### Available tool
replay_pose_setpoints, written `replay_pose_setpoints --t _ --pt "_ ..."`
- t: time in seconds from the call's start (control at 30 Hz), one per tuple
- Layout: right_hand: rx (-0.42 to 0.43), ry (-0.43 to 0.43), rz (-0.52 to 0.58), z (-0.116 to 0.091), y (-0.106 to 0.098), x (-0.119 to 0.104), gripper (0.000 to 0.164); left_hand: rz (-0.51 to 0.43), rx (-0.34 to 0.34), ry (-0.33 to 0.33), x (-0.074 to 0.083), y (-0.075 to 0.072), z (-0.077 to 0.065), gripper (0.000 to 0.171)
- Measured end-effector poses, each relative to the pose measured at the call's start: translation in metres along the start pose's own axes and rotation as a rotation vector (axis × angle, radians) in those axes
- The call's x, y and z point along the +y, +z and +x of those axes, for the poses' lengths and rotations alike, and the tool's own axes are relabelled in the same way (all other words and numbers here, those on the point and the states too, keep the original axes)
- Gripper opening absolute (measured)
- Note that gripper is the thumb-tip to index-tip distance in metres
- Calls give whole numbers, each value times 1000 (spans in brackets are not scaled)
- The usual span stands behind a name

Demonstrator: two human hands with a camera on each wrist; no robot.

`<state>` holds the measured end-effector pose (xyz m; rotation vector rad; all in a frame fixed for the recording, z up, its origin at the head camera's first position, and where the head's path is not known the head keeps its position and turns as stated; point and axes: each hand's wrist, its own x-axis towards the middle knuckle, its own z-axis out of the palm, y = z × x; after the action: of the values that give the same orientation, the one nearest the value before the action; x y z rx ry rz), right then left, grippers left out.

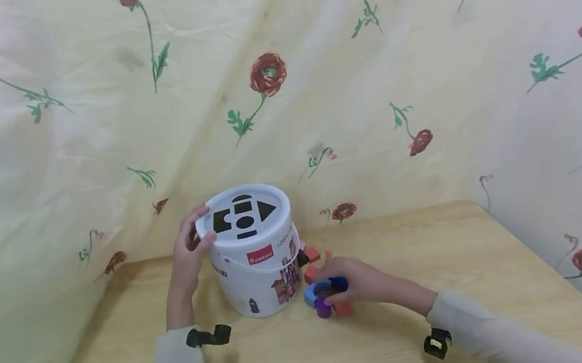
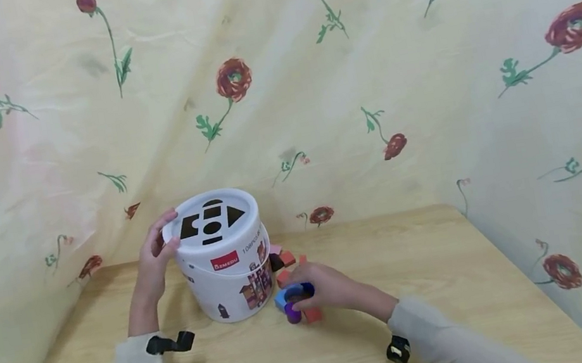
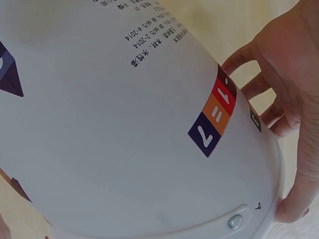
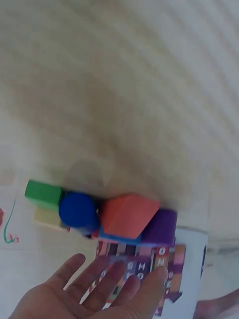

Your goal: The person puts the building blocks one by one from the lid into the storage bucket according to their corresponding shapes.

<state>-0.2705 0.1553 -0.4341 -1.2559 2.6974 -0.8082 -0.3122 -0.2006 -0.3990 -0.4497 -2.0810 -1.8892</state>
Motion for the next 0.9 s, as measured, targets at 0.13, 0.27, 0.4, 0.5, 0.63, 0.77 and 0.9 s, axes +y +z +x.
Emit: replay_pose_setpoints --t 0.13,0.27,0.4,0.5,0.63,0.77,0.9 --pt "2 -19 -89 -2 6 -1 34 3 7 -7 2 -1 3 57" --pt "5 -2 -143 -3 9 -2 34 9 18 -4 2 0 6 58" --pt "-2 -1 -202 -5 12 -4 35 5 16 6 0 2 6 56" --pt "-11 -14 -241 -7 15 -6 34 6 10 7 -1 3 4 56" --pt "-8 -32 -270 -8 17 -8 33 6 14 6 -1 2 2 55" --pt "3 -32 -279 -7 18 -8 33 12 21 -1 -1 1 3 55" --pt "-3 -21 -276 -7 21 -7 33 21 20 -6 -3 1 2 55"
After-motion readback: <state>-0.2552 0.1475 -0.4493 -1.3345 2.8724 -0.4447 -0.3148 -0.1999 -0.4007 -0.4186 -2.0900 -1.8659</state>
